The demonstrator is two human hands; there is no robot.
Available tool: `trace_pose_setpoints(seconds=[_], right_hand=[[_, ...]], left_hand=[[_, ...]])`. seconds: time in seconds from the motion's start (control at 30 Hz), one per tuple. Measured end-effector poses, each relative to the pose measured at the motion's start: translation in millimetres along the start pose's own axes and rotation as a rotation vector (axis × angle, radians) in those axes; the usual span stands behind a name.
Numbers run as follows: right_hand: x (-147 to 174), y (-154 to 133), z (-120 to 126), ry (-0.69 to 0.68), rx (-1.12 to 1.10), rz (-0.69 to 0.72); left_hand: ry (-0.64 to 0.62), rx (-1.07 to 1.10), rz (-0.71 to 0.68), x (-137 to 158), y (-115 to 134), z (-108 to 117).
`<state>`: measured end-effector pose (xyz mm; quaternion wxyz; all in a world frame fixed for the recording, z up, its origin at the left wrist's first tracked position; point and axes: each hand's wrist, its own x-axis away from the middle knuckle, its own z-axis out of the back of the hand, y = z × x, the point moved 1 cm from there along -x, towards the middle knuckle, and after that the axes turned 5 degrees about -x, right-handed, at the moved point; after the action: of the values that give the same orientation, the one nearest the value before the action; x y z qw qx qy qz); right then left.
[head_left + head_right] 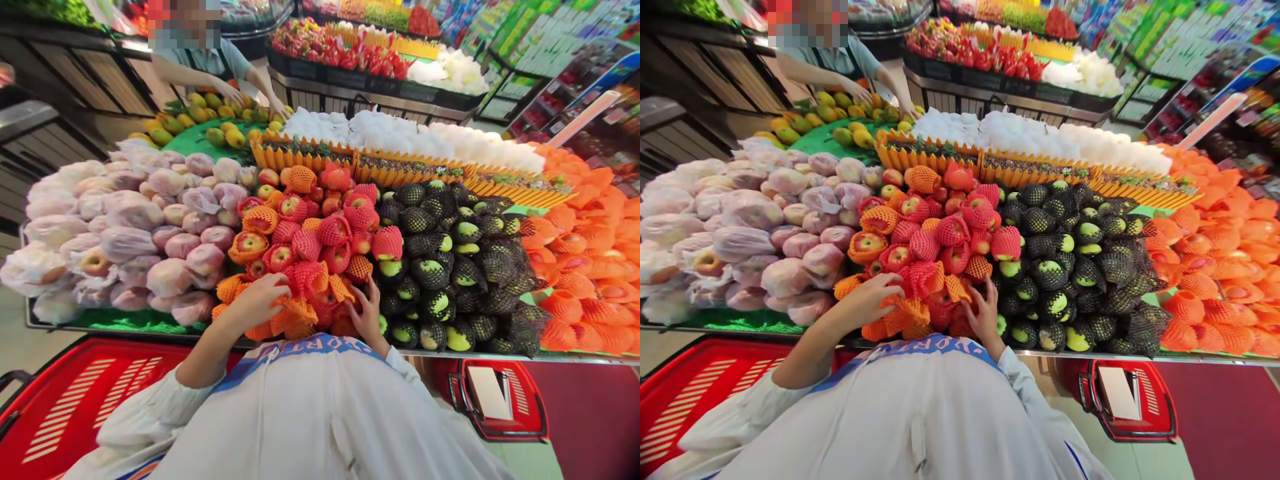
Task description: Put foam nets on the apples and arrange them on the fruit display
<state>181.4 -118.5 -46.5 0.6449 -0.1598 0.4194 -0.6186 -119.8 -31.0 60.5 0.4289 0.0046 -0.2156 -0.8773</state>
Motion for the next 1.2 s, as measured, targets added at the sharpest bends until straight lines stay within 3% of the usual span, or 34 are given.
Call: trace_pose_setpoints(seconds=[0.33,0.5,0.6,0.7,0.83,0.93,1.0,1.1,1.2], right_hand=[[4,4,11,0.375,-0.383,-0.255],[3,-9,30,0.392,-0.416,-0.272],[-2,-31,40,0.291,-0.509,-0.215],[-5,-54,40,0.042,-0.603,-0.077],[-5,-70,32,-0.240,-0.678,0.029],[-3,-67,28,-0.228,-0.732,-0.099],[-3,-60,27,-0.114,-0.818,-0.252],[-3,-46,27,0.147,-1.023,-0.579],[-3,-35,28,0.178,-1.244,-0.883]], left_hand=[[-0.070,-0.057,0.035,4,-2,24],[0.075,0.044,-0.076,11,25,42],[0.161,0.169,-0.181,5,51,39],[0.108,0.233,-0.266,-7,80,23],[0.065,0.136,-0.249,-23,103,2],[0.110,0.103,-0.274,-26,106,-3],[0.141,0.121,-0.308,-24,104,-3],[0.148,0.180,-0.397,-18,105,-3],[0.118,0.215,-0.494,-17,108,-8]])
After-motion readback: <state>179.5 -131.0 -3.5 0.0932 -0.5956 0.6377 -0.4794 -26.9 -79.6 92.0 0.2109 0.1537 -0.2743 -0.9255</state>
